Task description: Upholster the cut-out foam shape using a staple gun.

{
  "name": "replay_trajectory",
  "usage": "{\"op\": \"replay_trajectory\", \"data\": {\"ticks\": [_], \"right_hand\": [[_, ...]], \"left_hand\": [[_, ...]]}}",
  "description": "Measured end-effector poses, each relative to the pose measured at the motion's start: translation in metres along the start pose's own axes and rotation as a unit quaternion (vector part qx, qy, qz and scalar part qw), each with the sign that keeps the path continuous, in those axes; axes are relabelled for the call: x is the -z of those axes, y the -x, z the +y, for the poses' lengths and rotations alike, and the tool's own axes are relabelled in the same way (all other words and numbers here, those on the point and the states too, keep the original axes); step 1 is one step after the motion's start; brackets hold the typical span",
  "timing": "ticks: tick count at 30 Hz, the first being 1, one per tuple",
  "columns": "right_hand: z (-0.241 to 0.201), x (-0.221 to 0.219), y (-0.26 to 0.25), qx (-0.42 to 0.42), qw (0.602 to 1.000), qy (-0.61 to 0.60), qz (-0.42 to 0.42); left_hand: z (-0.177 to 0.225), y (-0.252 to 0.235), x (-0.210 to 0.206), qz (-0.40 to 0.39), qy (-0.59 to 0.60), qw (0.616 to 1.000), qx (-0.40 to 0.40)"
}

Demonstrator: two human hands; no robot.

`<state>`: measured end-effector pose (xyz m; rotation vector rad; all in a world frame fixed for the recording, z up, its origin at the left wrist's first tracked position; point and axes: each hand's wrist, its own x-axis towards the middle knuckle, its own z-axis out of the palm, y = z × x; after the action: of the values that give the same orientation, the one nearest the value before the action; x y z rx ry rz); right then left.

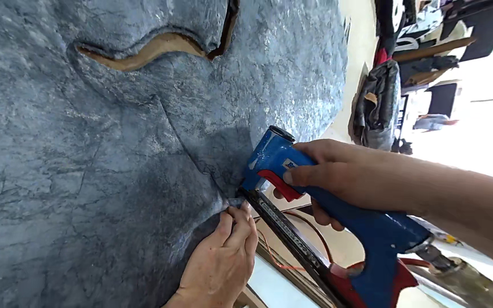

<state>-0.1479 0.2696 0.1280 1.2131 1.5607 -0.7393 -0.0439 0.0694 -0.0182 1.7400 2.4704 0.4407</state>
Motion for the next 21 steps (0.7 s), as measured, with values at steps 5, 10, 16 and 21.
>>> {"op": "replay_trajectory", "data": {"ticks": [5, 10, 16, 21], "right_hand": [[-0.009, -0.012, 0.004, 0.017, 0.997, 0.07, 0.018], [-0.029, -0.014, -0.003, 0.008, 0.992, 0.13, 0.001], [-0.038, -0.008, -0.014, -0.027, 0.993, 0.111, -0.041], [-0.04, -0.006, -0.015, -0.044, 0.994, 0.091, -0.049]], "left_hand": [[0.006, 0.0, -0.007, 0.016, 0.04, 0.999, 0.002], [0.008, 0.001, -0.01, 0.035, 0.04, 0.999, 0.003], [0.007, -0.001, -0.006, 0.008, 0.034, 0.999, -0.003], [0.006, -0.003, -0.006, 0.01, 0.025, 1.0, -0.004]]}}
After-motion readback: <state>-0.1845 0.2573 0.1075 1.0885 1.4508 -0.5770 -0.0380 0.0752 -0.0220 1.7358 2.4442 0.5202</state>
